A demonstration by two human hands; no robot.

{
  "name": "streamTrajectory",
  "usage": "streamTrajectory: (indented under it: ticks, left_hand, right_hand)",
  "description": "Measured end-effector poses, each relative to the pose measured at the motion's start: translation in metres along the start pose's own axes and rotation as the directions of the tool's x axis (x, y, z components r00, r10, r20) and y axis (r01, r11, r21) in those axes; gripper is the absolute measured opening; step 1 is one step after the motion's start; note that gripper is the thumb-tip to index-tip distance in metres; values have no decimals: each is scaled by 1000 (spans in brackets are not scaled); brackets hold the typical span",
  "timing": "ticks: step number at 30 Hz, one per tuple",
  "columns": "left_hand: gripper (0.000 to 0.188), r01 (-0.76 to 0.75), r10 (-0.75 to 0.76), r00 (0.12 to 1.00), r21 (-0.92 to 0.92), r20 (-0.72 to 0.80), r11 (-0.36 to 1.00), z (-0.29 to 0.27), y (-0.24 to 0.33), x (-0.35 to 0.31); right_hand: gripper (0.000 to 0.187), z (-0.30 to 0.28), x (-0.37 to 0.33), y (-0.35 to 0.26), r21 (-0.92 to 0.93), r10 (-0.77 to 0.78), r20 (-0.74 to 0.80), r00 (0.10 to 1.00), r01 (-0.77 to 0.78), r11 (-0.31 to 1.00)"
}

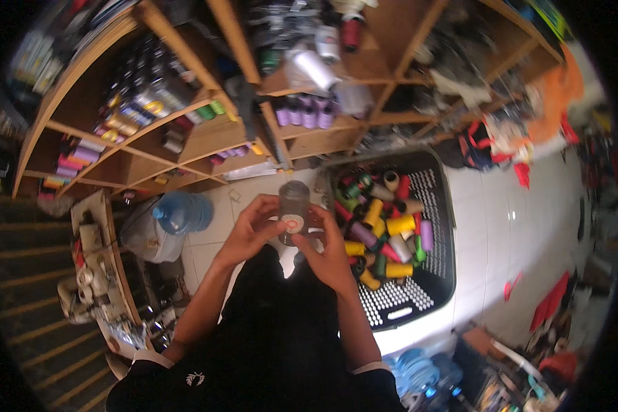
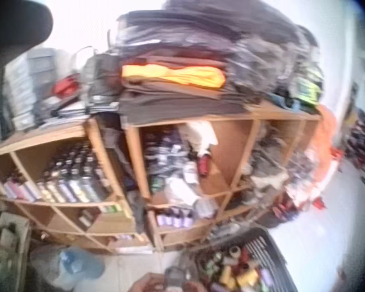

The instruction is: The person repeatedly picks up thread spools from a black plastic basket, briefly handles each spool, and places it on a wooden shelf. The person handles spools of various colors one at a time and continues the cycle until the end of the clip.

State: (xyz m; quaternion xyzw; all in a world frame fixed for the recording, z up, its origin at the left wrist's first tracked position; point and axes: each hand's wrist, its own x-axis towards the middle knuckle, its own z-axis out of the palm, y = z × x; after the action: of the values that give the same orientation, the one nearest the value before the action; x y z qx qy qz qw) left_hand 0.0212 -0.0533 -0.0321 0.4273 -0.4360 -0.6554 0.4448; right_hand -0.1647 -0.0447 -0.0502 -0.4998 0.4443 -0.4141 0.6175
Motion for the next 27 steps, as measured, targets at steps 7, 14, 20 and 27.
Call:
streamTrajectory:
  ticks: [7, 14, 20, 27]
  left_hand:
    - [51, 33, 67, 922, 250, -382, 968, -59, -22, -40]
    - [43, 35, 73, 796, 166, -601, 985, -140, -68, -52]
    - [40, 34, 152, 787, 288, -597, 957, -232, -125, -23]
    - [38, -30, 287, 754, 407, -590, 913, -310, -185, 46]
  right_hand:
    - [53, 69, 40, 30, -210, -54, 150, 987, 85, 974]
    - [51, 151, 86, 93, -316, -38, 195, 980, 100, 944]
    - [48, 207, 139, 172, -242, -18, 233, 972, 76, 967]
    - [65, 226, 209, 253, -312, -107, 271, 957, 192, 930]
